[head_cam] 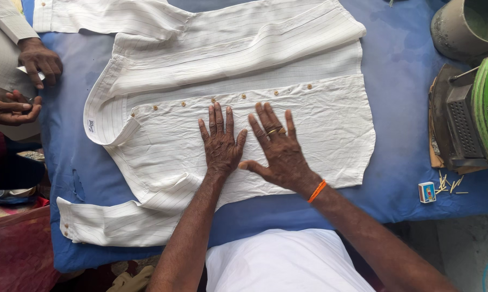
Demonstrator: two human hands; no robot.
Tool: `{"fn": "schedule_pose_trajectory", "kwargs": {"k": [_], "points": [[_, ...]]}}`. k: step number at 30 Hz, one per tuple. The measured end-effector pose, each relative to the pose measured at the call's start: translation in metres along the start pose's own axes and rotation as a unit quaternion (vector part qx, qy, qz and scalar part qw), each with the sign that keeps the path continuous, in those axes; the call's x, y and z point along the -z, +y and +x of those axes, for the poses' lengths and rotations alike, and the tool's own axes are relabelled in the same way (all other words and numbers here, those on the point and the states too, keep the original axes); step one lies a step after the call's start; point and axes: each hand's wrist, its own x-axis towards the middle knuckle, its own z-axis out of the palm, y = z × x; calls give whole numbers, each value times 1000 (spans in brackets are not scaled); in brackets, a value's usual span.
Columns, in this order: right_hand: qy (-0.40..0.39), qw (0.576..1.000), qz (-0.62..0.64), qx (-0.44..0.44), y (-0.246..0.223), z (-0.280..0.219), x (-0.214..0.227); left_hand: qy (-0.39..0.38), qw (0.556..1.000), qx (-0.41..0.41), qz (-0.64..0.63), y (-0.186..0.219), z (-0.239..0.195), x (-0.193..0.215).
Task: The person smooths out a white shirt on a blue table by hand, pressing their palms across the fabric to flatten wrinkles.
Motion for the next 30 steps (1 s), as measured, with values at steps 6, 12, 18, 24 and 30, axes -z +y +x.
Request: {"fn": "schedule_pose_trajectory", "kwargs": {"k": [6,12,18,24,30], "points": [[-97,994,-26,-44,50,-41,-48,3,1000,2,-8,-1,0,0],[-44,973,-100,-202,145,-72,-19,3,1000,11,-22,3,-1,3],[-38,974,-105,-198,147,-71,-16,1,999,14,-41,4,0,6],[-30,975,-90,-201,149,-70,-19,14,1000,4,-26,3,1,2],[19,969,-54,-238,132,-48,-38,24,999,4,-22,3,0,-2]]}}
